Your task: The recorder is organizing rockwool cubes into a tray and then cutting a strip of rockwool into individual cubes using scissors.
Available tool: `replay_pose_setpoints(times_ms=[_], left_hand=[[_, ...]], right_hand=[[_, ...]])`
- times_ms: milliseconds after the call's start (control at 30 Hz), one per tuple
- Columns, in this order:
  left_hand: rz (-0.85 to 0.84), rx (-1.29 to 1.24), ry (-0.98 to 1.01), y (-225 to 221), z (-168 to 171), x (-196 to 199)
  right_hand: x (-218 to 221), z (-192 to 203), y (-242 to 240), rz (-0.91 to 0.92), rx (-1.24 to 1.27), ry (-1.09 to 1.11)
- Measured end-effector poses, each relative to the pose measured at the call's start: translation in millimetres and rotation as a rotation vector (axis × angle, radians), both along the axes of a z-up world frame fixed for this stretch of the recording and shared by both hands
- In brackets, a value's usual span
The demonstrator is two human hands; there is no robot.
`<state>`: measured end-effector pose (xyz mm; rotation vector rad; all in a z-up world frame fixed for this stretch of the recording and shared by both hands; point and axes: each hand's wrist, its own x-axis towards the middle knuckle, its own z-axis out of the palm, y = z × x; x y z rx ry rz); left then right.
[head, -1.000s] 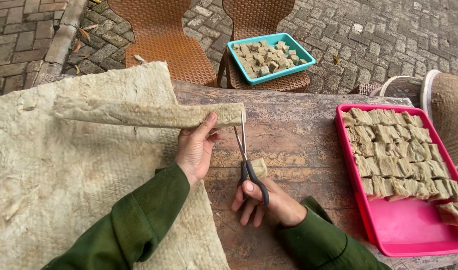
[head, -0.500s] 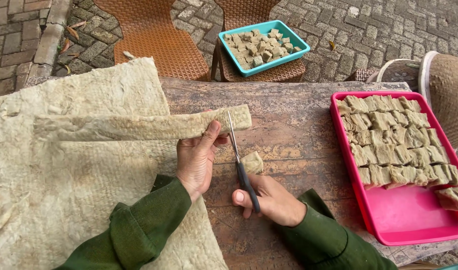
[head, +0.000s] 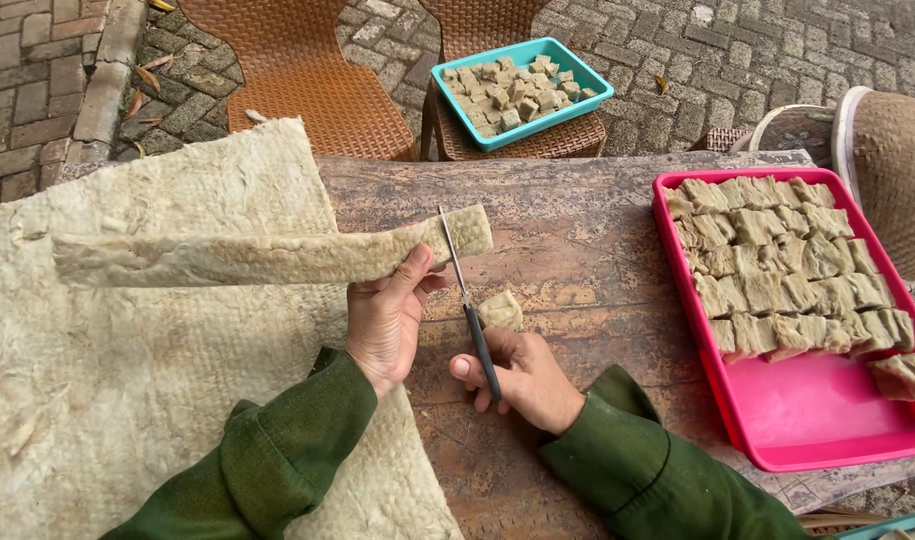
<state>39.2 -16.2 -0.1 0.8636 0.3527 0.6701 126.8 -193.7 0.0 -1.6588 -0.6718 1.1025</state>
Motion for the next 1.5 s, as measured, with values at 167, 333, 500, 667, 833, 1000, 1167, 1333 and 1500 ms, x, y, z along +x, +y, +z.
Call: replay_pose_setpoints(times_ms=[167,333,500,667,833,1000,1167,1333,1500], left_hand=[[-0.013,-0.124,-0.108,8.9,-13.1,-2.1],[-0.002,-0.084,-0.089,3.3,0.2,-3.6],[-0.035,0.004,-0.049,-6.9,-5.2,-3.1],[-0.034,0.003,-0.036,-3.5,-13.5,-3.4],[-0.058,-0.017,-0.048,-4.5,-10.2,-4.4],[-0.114,-0.057,-0.041,-7.8,14.8,-7.8],[-0.084,-0.104,-0.050,-0.7,-7.8,-5.7],[-0.034,-0.092,-0.050,-2.2,-4.5,-6.6],[-0.055,-0.015,-0.026,-9.2,-1.9,-4.8]], right_hand=[[-0.4,0.2,1.3,-0.009,-0.015,-0.046],[4.6,0.8,-2.0,0.042,0.013,-0.044],[5.6,-0.3,-4.7,0.077,0.076,-0.010],[0.4,-3.8,-1.5,0.012,0.071,-0.008],[-1.7,-5.0,0.0,-0.019,0.051,-0.016],[-3.8,-3.6,0.8,-0.026,0.040,-0.029],[-3.9,-3.0,-0.1,-0.024,0.023,-0.022],[1.8,-4.4,-2.5,0.017,0.016,0.005],[5.2,-7.4,-5.6,0.060,0.044,0.047]])
